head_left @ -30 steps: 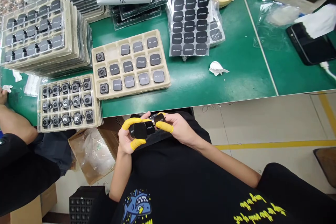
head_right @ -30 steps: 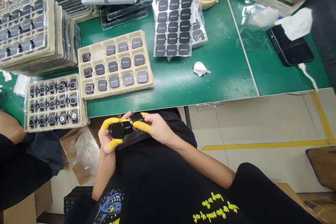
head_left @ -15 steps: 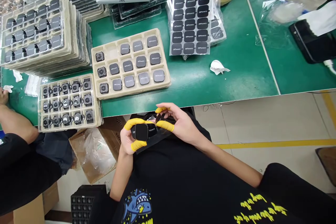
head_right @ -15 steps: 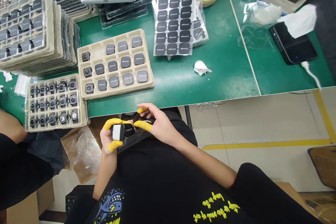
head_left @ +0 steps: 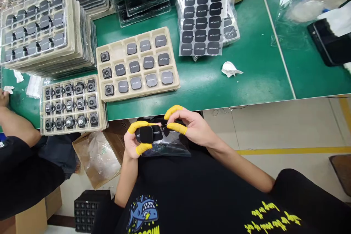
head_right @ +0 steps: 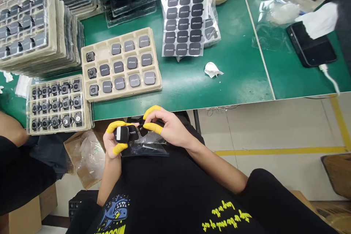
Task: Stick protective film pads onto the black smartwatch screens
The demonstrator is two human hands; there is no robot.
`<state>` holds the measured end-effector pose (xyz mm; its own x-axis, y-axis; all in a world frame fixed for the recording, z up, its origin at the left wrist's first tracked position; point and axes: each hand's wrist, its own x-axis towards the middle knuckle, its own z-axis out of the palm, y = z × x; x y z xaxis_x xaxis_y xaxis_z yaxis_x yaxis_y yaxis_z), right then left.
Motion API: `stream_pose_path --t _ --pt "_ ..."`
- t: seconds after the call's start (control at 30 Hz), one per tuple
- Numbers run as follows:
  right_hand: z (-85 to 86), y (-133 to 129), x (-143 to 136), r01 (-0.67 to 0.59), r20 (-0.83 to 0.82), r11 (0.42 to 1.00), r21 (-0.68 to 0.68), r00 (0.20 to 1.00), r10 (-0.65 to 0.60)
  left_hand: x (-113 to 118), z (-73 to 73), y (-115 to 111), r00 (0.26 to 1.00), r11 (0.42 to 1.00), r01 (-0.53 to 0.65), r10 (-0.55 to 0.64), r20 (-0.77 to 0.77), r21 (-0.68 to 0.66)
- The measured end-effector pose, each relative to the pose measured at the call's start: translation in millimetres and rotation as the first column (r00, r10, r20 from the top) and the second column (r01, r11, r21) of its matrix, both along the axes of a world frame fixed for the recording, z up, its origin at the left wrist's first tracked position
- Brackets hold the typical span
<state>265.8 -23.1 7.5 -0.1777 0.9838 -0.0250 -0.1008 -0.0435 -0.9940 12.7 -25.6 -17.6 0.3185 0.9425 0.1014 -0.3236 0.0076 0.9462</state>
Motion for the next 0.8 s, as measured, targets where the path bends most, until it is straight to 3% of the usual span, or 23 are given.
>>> stream_pose_path --t 0.2,0.3,0.43,0.53,0.63,0.8 --pt "17.5 -13 14 0.179 0.029 0.975 0.131 0.982 -0.184 -10 -20.8 8 0.981 0.985 -0.151 0.159 -0.107 0.077" --pt "37.9 -14 24 0.254 0.052 0.952 0.17 0.963 -0.266 -11 -27.3 14 0.955 0.974 -0.161 0.195 -0.223 0.162" --pt "70.7 -3 28 0.308 0.054 0.912 0.27 0.941 -0.334 -4 -25.5 22 0.923 0.939 -0.152 0.247 -0.295 0.31" --pt "87.7 14 18 0.115 0.125 0.968 0.222 0.981 -0.145 3 -21.1 25 0.919 0.921 -0.138 0.255 -0.299 0.364" --pt "90.4 34 4 -0.118 0.222 0.982 0.15 0.972 0.083 8 -17.0 25 0.925 0.926 -0.105 0.224 -0.306 0.363" --pt "79.3 52 -12 -0.216 0.277 0.971 0.101 0.944 0.181 7 -12.9 20 0.912 0.934 -0.06 0.194 -0.362 0.351"
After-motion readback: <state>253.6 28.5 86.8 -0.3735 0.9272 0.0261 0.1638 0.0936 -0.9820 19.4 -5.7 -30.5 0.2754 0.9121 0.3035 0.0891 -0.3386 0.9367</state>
